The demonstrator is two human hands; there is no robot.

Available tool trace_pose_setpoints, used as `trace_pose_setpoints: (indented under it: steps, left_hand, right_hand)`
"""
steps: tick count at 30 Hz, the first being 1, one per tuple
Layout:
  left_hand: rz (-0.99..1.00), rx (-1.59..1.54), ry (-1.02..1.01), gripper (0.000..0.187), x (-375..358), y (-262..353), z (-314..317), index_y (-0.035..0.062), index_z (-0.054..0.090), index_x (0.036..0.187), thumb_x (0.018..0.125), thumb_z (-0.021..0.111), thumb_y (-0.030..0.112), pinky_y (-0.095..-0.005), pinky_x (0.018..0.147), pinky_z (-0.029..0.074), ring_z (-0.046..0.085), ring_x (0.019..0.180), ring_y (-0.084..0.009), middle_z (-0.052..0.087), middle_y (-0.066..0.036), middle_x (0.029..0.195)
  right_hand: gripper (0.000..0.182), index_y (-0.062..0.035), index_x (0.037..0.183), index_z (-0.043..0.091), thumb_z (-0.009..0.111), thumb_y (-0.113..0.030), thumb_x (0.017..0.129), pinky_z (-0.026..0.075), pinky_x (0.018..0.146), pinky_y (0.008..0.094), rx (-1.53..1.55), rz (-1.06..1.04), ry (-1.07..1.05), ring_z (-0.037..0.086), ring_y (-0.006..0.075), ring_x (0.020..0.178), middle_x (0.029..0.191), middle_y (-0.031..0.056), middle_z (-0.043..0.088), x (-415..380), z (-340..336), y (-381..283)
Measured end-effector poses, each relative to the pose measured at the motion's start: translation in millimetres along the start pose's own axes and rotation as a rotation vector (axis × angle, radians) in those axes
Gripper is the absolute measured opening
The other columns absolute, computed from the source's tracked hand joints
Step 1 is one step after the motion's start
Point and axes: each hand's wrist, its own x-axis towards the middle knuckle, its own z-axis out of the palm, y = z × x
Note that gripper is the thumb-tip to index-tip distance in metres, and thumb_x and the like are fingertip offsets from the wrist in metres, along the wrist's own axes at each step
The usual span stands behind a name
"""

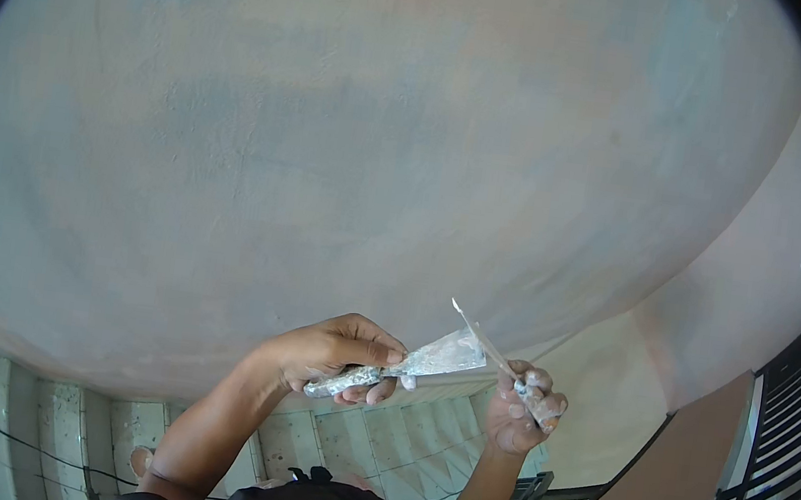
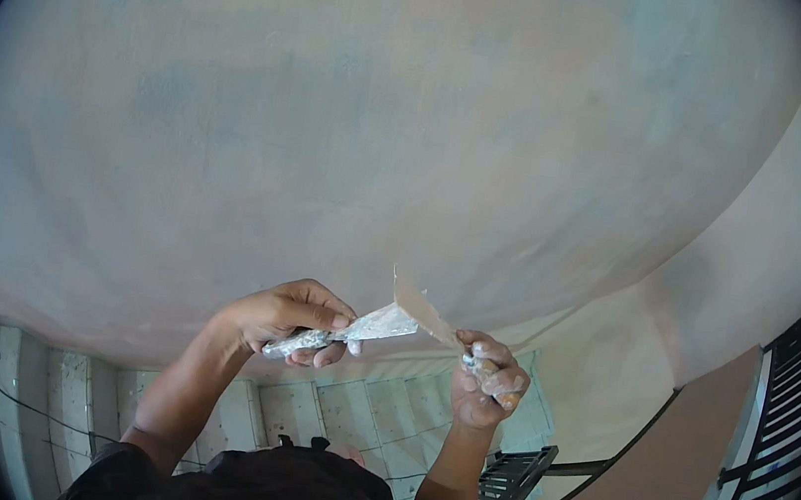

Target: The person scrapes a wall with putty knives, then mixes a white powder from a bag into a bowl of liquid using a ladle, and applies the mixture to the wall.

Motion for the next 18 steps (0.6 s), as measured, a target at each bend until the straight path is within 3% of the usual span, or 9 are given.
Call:
trace_pose_setpoints:
  steps: [6,8,9,11,16,18]
  left_hand:
    - [0.014,0.026,-0.092,0.028,4,-9,-8,-0.0043,0.064,0.082,0.096,0.056,0.018,-0.0205,0.035,0.034,0.047,0.041,-0.0057,0.060,-0.008,0.061]
    - [0.011,0.021,-0.116,0.028,4,-14,-11,-0.0044,0.064,0.081,0.096,0.056,0.018,-0.0205,0.035,0.033,0.047,0.041,-0.0054,0.059,-0.008,0.061]
    - [0.008,0.025,-0.144,0.028,5,-15,-13,-0.0045,0.064,0.081,0.096,0.056,0.017,-0.0206,0.035,0.033,0.046,0.041,-0.0050,0.059,-0.008,0.060]
    - [-0.012,0.015,-0.180,0.027,5,-18,-18,-0.0047,0.065,0.081,0.095,0.057,0.017,-0.0204,0.035,0.032,0.046,0.041,-0.0049,0.059,-0.008,0.060]
    - [-0.029,0.021,-0.249,0.025,6,-20,-33,-0.0053,0.065,0.083,0.095,0.057,0.015,-0.0201,0.035,0.032,0.046,0.040,-0.0050,0.059,-0.008,0.059]
    - [-0.031,-0.041,-0.212,0.026,7,-22,-29,-0.0097,0.065,0.085,0.093,0.059,0.014,-0.0206,0.034,0.031,0.044,0.039,-0.0054,0.059,-0.009,0.059]
  right_hand:
    - [0.017,-0.0125,0.087,0.063,0.077,-0.008,0.080,0.048,0.098,0.0458,0.020,0.041,-0.094,0.059,0.0365,0.112,0.116,0.0156,0.066,-10,-23,-6]
    - [0.031,-0.0184,0.089,0.062,0.064,0.011,0.080,0.050,0.100,0.0417,0.132,0.104,-0.189,0.055,0.0298,0.114,0.114,0.0086,0.064,-12,-27,-10]
    - [0.031,-0.0184,0.089,0.062,0.064,0.011,0.080,0.050,0.100,0.0417,0.130,0.108,-0.189,0.055,0.0298,0.114,0.114,0.0086,0.064,-11,-26,-10]
    - [0.013,-0.0135,0.078,0.065,0.077,-0.007,0.080,0.053,0.091,0.0404,0.157,0.075,-0.153,0.061,0.0336,0.105,0.097,0.0135,0.072,-6,-21,-11]
    - [0.014,-0.0119,0.073,0.066,0.071,-0.015,0.085,0.054,0.087,0.0404,0.205,0.081,-0.201,0.062,0.0349,0.099,0.092,0.0151,0.072,-2,-24,-10]
    - [0.019,-0.0113,0.071,0.066,0.068,-0.019,0.088,0.054,0.086,0.0401,0.212,0.075,-0.199,0.062,0.0357,0.098,0.092,0.0156,0.072,-6,-29,-19]
